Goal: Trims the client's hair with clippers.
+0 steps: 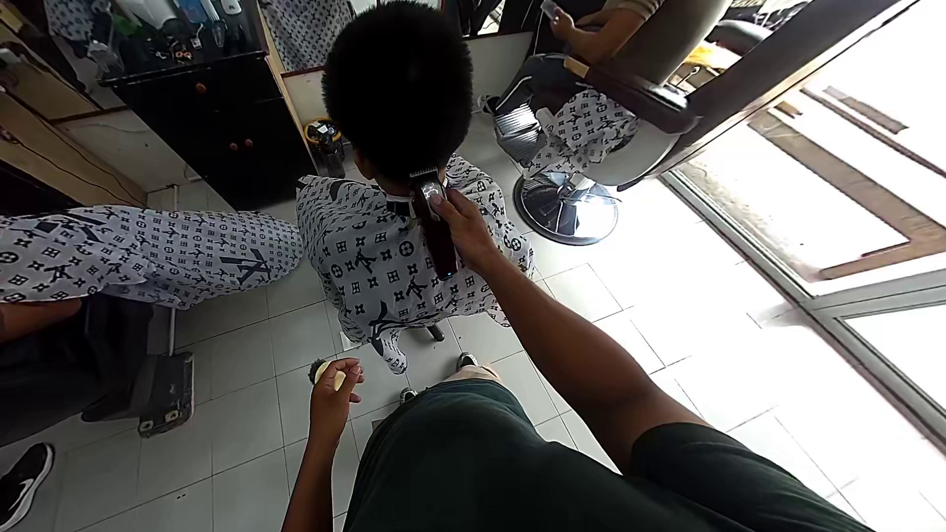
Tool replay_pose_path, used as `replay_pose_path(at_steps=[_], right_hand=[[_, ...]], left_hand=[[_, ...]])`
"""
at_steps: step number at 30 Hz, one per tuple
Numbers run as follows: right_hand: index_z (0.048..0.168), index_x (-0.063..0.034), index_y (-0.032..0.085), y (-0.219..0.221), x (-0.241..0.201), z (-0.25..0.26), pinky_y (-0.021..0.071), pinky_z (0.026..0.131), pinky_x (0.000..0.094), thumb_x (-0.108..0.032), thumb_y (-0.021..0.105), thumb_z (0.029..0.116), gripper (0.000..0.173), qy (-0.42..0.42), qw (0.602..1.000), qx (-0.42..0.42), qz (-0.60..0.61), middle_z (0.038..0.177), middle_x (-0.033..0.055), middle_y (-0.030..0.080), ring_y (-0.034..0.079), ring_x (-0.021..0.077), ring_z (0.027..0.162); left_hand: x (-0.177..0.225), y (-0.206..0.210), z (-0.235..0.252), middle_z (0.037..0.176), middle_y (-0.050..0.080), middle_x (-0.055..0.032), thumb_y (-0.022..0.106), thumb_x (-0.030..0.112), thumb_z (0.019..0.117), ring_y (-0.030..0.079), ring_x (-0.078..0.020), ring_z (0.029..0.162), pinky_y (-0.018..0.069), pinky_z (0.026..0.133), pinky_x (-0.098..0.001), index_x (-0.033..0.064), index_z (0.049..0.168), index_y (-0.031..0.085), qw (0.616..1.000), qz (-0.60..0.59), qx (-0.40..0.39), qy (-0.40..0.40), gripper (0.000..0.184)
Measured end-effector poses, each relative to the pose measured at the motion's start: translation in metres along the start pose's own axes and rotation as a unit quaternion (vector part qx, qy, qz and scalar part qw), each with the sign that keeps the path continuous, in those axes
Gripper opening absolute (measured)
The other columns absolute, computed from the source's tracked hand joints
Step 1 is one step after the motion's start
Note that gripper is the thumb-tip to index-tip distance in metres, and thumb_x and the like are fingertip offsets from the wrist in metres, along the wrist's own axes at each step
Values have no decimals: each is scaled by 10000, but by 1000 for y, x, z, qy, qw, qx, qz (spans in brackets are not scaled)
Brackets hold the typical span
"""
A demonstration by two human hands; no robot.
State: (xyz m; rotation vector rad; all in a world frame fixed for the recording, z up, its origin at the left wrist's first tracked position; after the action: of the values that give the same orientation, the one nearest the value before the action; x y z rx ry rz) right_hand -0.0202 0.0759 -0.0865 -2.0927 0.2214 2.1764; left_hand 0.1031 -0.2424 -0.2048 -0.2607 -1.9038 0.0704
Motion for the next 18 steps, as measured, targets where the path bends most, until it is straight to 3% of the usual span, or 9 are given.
replay_pose_path(at_steps=[3,5,8,10,12,13,15,16,18], right_hand=[[1172,-10,604,-14,4,-20,601,653,364,-318,480,1089,342,40,999,-1,17,878,105,666,670,182,690],[1237,-104,574,-27,18,-39,602,652,327,-421,354,1107,408,60,993,19,103,915,65,671,674,153,717],[1293,-104,562,-44,37,-52,580,629,343,-583,177,1085,649,147,973,58,170,914,91,657,654,188,723],[1207,-51,589,-53,38,-57,563,553,311,-601,122,1076,733,191,967,65,154,793,97,645,627,182,607],[1202,-27,570,-64,37,-59,553,529,286,-573,94,1083,733,190,968,47,155,750,84,621,611,168,570],[1192,-24,565,-70,36,-59,552,527,280,-557,91,1089,721,180,970,40,157,738,75,617,610,162,569],[1164,-17,570,-82,35,-56,552,514,276,-521,102,1101,690,162,972,33,165,720,70,619,610,156,558],[1182,-6,559,-88,33,-53,555,514,281,-493,113,1109,664,158,972,27,170,725,77,623,612,158,556],[1215,-4,532,-100,31,-48,557,515,281,-428,154,1124,576,161,971,10,174,739,79,617,613,157,561]], left_hand=[[9,0,3,992,715,-78,558,69,1028,708,-116,828,563,588,-244,-5,1147,645,1000,-4,1,12,165],[24,3,15,1019,702,-82,580,75,1005,704,-107,842,577,613,-242,-39,1227,595,994,-35,61,88,249],[78,24,45,1267,575,-225,585,164,981,636,-203,1039,573,797,-344,-113,1471,340,963,3,128,239,614],[134,56,60,1179,638,-251,600,217,1003,680,-268,971,586,810,-429,-99,1383,480,956,147,-13,253,509],[194,98,70,1002,726,-145,613,260,1035,698,-237,892,563,856,-463,25,1233,686,883,309,-222,276,315],[218,118,75,938,741,-97,618,250,1033,701,-206,835,568,830,-448,69,1180,733,852,328,-266,310,260],[253,146,88,893,729,-69,610,164,1024,682,-134,753,574,723,-332,36,1164,715,873,214,-256,354,217],[263,158,96,896,720,-60,585,131,1032,661,-90,717,538,626,-251,16,1175,677,903,131,-245,328,205],[270,178,108,882,707,-68,523,161,1072,651,-91,690,491,548,-234,25,1222,609,936,77,-275,203,220]])
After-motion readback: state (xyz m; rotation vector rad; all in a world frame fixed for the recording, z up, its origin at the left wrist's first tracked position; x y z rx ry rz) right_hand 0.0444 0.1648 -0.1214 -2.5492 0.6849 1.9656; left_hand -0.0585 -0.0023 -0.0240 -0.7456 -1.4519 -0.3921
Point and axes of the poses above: each hand's wrist, its own z-axis towards the middle knuckle, its own y-axis out of the palm, x = y × z, the point moved 3 cm from there along z, towards the middle knuckle
